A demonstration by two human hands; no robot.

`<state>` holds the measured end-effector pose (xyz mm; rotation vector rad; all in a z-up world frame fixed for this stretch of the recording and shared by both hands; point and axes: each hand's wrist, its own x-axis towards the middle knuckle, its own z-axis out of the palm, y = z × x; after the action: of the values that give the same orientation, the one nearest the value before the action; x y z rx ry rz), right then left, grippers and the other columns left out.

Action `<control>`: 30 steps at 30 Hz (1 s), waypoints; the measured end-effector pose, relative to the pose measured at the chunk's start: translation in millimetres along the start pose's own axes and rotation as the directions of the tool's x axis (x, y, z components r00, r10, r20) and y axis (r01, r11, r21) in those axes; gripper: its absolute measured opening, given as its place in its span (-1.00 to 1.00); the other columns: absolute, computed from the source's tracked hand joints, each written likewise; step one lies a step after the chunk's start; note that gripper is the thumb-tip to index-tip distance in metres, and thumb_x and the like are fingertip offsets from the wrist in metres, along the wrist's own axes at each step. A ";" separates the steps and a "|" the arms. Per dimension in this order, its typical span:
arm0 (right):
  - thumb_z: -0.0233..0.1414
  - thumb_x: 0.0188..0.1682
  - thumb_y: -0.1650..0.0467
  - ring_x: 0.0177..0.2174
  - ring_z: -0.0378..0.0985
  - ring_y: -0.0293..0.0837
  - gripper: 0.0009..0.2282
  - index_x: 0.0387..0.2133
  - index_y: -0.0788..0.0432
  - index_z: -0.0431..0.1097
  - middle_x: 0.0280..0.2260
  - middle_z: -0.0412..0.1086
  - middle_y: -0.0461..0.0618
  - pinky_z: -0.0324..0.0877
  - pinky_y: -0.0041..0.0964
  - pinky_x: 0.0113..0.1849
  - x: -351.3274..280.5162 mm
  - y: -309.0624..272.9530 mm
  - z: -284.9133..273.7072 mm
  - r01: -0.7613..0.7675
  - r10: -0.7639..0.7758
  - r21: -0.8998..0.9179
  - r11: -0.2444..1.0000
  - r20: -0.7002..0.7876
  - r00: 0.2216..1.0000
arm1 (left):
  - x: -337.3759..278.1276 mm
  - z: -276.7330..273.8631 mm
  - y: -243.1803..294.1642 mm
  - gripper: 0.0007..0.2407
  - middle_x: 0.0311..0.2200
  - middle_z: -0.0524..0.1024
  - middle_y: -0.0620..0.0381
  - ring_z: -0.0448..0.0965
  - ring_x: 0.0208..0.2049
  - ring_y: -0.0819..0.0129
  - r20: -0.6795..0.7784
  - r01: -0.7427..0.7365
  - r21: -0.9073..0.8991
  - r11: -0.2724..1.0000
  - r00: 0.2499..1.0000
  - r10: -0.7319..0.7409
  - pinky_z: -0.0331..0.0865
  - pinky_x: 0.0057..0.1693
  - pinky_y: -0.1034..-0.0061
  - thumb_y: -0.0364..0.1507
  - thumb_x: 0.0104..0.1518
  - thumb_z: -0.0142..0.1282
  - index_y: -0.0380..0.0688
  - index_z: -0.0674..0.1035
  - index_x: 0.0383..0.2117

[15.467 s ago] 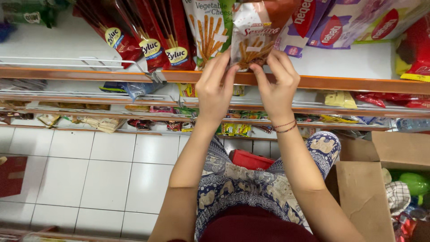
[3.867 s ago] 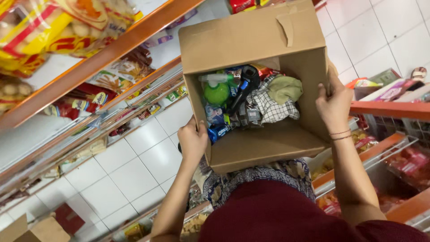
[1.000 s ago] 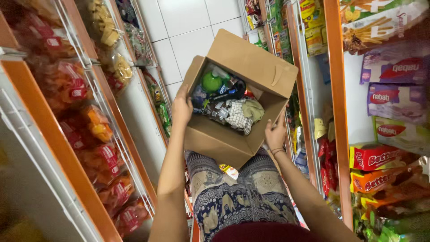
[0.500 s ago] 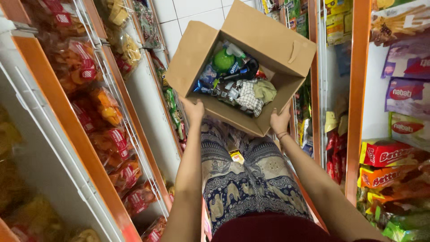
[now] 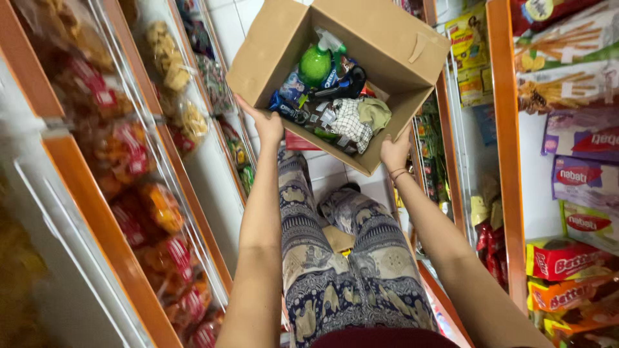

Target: The person sorts snack packages between a cardboard box and a retail shelf, then sprays a liquid cleaner onto a shelf and wipes it with two different cloths.

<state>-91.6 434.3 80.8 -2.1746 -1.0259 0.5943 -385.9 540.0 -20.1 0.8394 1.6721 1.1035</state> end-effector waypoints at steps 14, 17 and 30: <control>0.01 -0.05 0.61 -0.01 0.59 0.19 -0.40 0.33 0.22 0.07 -0.03 0.51 0.33 0.42 -0.10 0.02 33.9 -64.8 94.0 -0.063 0.067 0.027 0.998 -0.222 0.973 | 156.2 13.5 41.2 -0.23 0.14 0.39 -0.42 0.42 0.20 -0.14 0.232 -0.044 0.121 0.992 0.973 0.015 0.24 0.29 0.19 -0.72 0.02 0.02 0.12 -0.04 0.39; -0.01 -0.06 0.59 -0.07 0.61 0.15 -0.38 0.34 0.21 0.01 -0.09 0.51 0.29 0.44 -0.12 -0.02 37.4 -73.8 100.4 -0.199 0.210 0.075 0.977 -0.214 0.954 | 167.8 13.9 49.6 -0.25 0.08 0.45 -0.42 0.49 0.14 -0.17 0.256 0.013 0.168 0.986 0.965 -0.057 0.29 0.26 0.17 -0.68 0.05 0.03 0.15 -0.03 0.39; -0.06 -0.07 0.63 -0.06 0.61 0.10 -0.45 0.27 0.25 0.09 -0.09 0.51 0.28 0.44 -0.17 0.00 59.9 -93.3 131.9 -0.195 0.224 0.141 0.971 -0.241 0.944 | 216.5 23.0 63.8 -0.25 0.07 0.45 -0.47 0.46 0.15 -0.25 0.340 -0.040 0.177 0.983 0.940 -0.023 0.25 0.27 0.14 -0.65 0.05 0.03 0.13 -0.05 0.39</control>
<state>-186.4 575.0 50.4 -2.2033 -0.6135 0.4399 -433.1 761.4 -35.3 1.0892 1.4893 0.7642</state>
